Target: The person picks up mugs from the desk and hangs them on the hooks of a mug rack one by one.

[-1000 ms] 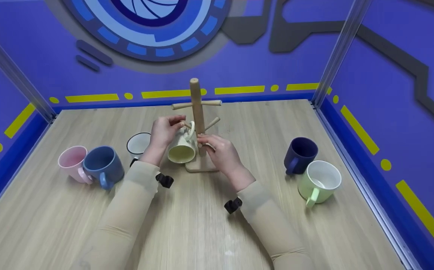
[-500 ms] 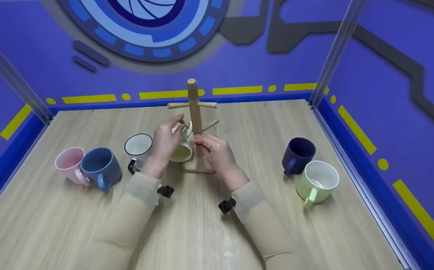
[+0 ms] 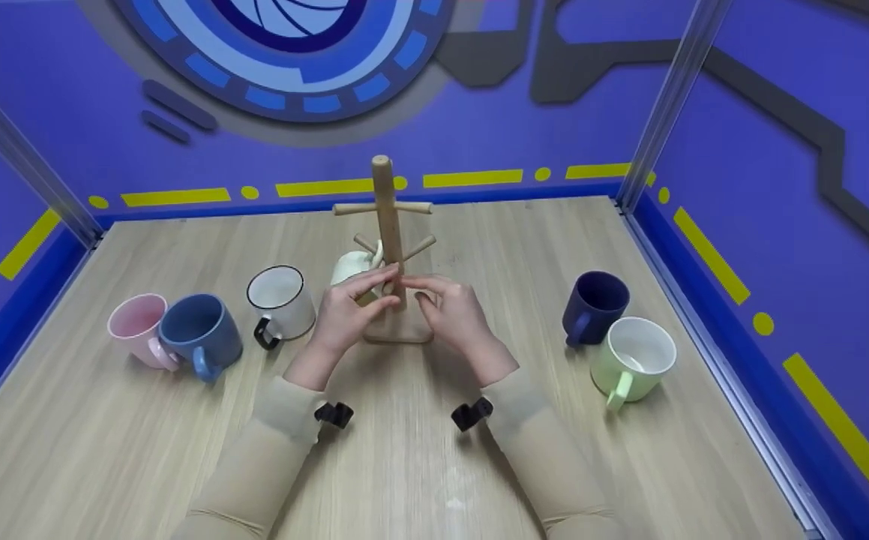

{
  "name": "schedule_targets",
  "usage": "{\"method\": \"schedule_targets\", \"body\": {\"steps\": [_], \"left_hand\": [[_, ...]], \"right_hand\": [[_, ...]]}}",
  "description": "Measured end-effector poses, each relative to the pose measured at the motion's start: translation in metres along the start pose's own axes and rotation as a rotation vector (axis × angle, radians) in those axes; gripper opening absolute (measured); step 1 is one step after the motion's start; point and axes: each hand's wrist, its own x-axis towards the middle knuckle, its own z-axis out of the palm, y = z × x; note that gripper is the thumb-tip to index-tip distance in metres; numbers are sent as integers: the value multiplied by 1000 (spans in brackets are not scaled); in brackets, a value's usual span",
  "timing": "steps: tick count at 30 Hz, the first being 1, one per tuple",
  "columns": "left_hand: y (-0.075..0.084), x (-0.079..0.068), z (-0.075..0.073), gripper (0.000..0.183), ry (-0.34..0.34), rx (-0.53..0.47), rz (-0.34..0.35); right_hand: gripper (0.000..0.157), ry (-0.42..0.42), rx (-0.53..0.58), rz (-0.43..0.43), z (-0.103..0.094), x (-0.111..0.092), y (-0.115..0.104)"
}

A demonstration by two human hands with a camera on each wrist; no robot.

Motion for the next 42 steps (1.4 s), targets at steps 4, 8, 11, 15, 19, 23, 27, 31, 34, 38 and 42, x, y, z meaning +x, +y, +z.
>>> {"method": "schedule_targets", "body": {"steps": [4, 8, 11, 15, 19, 23, 27, 31, 34, 38, 42], "left_hand": [[-6, -3, 2, 34, 35, -11, 16], [-9, -5, 4, 32, 74, -24, 31], [-11, -6, 5, 30, 84, -34, 47], [-13, -6, 7, 29, 93, -54, 78], [-14, -5, 10, 28, 104, -64, 104], [-14, -4, 12, 29, 111, -63, 119], [-14, -4, 13, 31, 112, -50, 113], [-13, -3, 13, 30, 105, -44, 104], [-13, -3, 13, 30, 105, -53, 106], [-13, -4, 13, 31, 104, -58, 107], [-14, -4, 13, 32, 100, -58, 100]], "right_hand": [[22, 5, 14, 84, -17, -12, -2], [21, -33, -12, 141, -40, -26, -9], [21, -78, -58, 155, -60, -37, -15], [22, -124, -126, 106, -92, -51, -20], [40, -225, -228, 109, -134, -63, -23], [64, -336, -311, 179, -177, -76, -19], [78, -365, -324, 279, -215, -90, -3], [91, -385, -318, 395, -239, -103, 14], [101, -419, -330, 461, -246, -109, 25], [111, -479, -332, 525, -247, -113, 34], [116, -529, -345, 575, -246, -115, 42]]}}
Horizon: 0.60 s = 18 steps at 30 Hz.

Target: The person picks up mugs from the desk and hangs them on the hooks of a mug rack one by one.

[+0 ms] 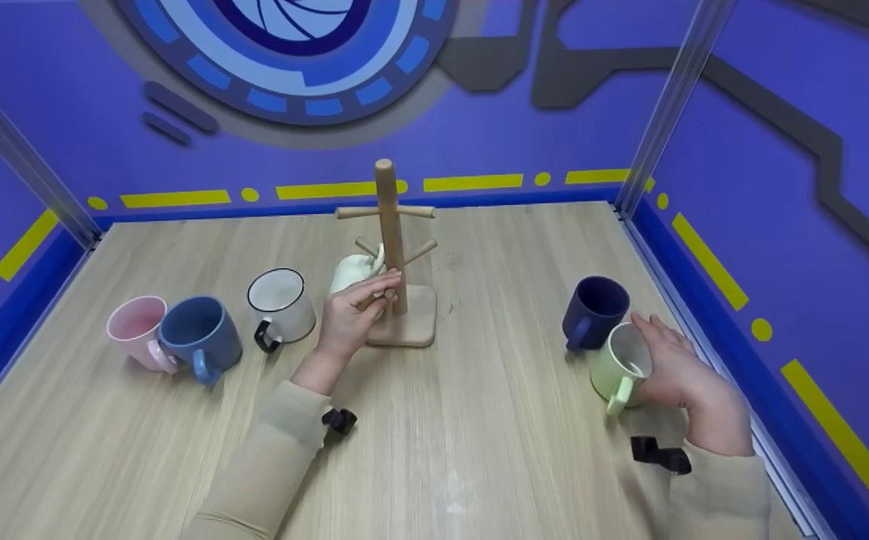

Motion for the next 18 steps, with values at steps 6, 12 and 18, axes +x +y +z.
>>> {"method": "schedule_targets", "body": {"steps": [6, 12, 18], "left_hand": [[1, 0, 0, 31, 10, -3, 2], [0, 0, 0, 30, 21, -17, -8], [1, 1, 1, 28, 14, -28, -20]], "right_hand": [[117, 31, -87, 25, 7, 9, 4], [112, 93, -97, 9, 12, 13, 6], [108, 108, -86, 54, 11, 11, 10]]}}
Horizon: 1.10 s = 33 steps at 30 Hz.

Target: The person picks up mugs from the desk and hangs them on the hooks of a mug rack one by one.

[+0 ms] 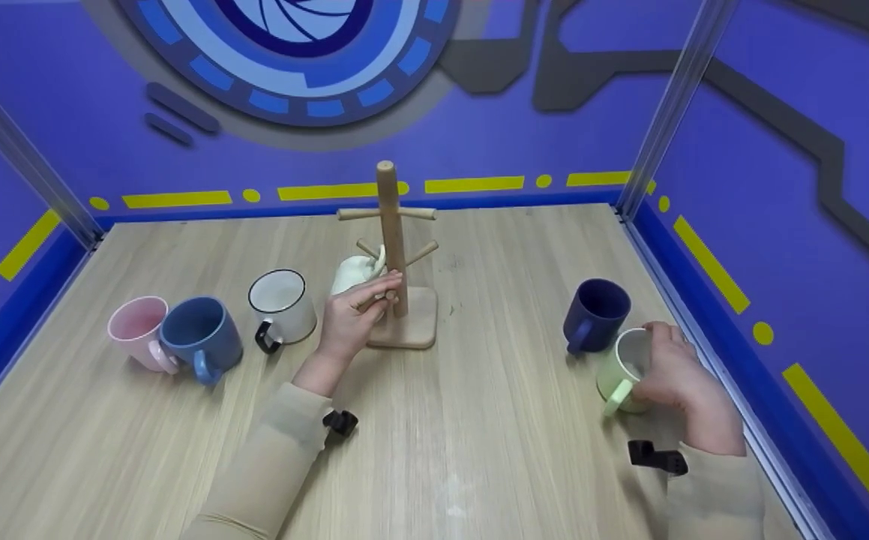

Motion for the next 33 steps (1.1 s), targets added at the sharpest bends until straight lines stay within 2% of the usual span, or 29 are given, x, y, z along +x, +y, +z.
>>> {"method": "schedule_targets", "body": {"steps": [6, 9, 14, 18, 25, 33], "left_hand": [[1, 0, -1, 29, -3, 8, -6], [1, -1, -1, 29, -2, 14, -12], [1, -1, 0, 29, 0, -3, -12], [1, -1, 0, 28, 6, -9, -10], [2, -1, 0, 28, 6, -14, -31], [3, -2, 1, 30, 13, -14, -27]], "right_hand": [[107, 37, 30, 1, 0, -6, 0], [112, 42, 56, -2, -3, -11, -4], [117, 12, 80, -24, -12, -21, -18], [109, 29, 80, -50, -17, -24, -34], [97, 82, 159, -126, -21, -19, -64], [91, 41, 276, -192, -15, 4, -106]]}}
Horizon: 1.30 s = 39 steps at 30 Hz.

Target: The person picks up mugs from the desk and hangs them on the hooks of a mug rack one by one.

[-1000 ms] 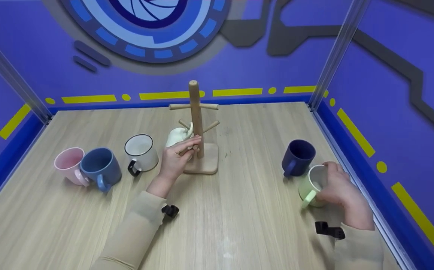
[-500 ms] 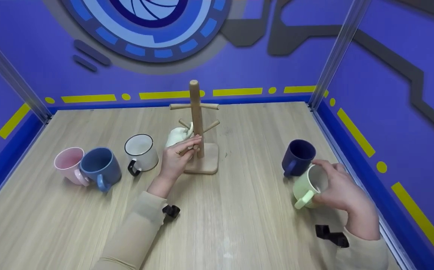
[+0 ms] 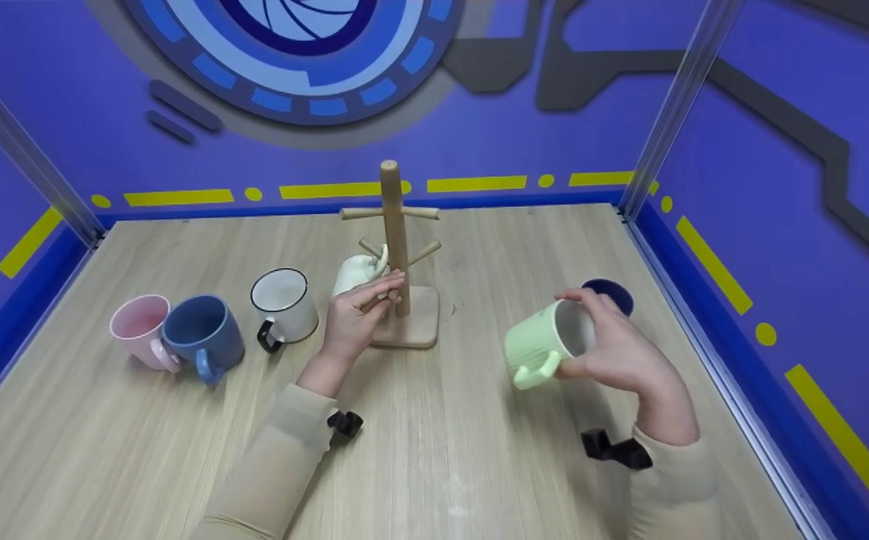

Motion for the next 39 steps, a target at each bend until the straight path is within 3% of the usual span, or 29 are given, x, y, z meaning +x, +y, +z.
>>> {"method": "schedule_targets", "body": {"steps": [9, 22, 28, 31, 33, 36, 39], "left_hand": [[-3, -1, 1, 28, 3, 8, 11], [-4, -1, 2, 28, 22, -4, 39], [5, 3, -5, 29, -73, 26, -8], [14, 7, -14, 28, -128, 53, -59], [23, 9, -21, 28, -144, 64, -128], [40, 12, -34, 31, -182, 62, -304], [61, 17, -49, 45, -317, 60, -489]], "right_hand": [[86, -93, 126, -29, 27, 40, -25], [75, -289, 515, 9, 64, 90, -39], [63, -362, 711, 72, 80, 99, -39], [59, -380, 754, 79, 84, 100, -40], [58, -390, 767, 81, 85, 100, -40], [56, -404, 764, 87, 86, 99, -42], [58, -420, 737, 88, 86, 97, -45]]}}
